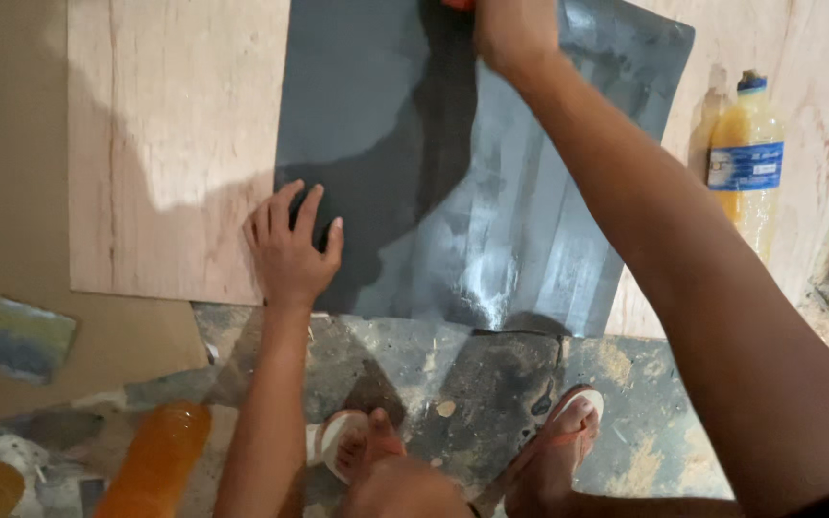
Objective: The person applies a yellow viscous liquid from a plastic bottle onto a dark gray flexible sheet using a small orange-handled scraper. They spread the liquid evenly across the sheet, lift and reposition it, and continue spreading the liquid in multiple passes.
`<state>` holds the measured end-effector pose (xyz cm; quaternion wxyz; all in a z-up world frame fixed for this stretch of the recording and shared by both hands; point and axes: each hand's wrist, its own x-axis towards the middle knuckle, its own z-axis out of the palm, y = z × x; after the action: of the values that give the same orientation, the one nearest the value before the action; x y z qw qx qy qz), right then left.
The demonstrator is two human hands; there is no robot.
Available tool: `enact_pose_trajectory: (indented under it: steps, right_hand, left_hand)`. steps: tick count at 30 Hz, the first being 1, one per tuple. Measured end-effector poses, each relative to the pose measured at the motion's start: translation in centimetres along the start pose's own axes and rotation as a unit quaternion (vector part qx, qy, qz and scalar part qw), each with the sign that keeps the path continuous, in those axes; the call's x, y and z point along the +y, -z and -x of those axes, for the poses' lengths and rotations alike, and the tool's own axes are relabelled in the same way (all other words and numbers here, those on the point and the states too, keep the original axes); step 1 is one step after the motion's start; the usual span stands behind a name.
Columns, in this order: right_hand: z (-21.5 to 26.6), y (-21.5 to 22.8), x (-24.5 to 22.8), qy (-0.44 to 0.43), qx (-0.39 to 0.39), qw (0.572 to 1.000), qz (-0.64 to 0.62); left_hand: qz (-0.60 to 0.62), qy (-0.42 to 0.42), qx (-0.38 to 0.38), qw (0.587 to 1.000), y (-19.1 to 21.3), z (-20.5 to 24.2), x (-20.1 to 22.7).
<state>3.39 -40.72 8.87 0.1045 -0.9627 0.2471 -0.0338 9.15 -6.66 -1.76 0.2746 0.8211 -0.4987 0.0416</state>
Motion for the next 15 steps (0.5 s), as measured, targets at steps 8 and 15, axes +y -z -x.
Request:
enact_pose_trajectory:
  steps: [8,15]
  right_hand:
    - [-4.2,-4.3,12.7,-0.179,0.04,0.981,0.058]
    - [-8.8,-7.0,10.9,-0.276,-0.037,0.959,0.042]
  left_hand:
    - [-0.024,0.013,0.018,0.999,2.2,-1.9,0.9]
    - [-0.02,0.024,0.001,1.0,2.0,-2.0,0.4]
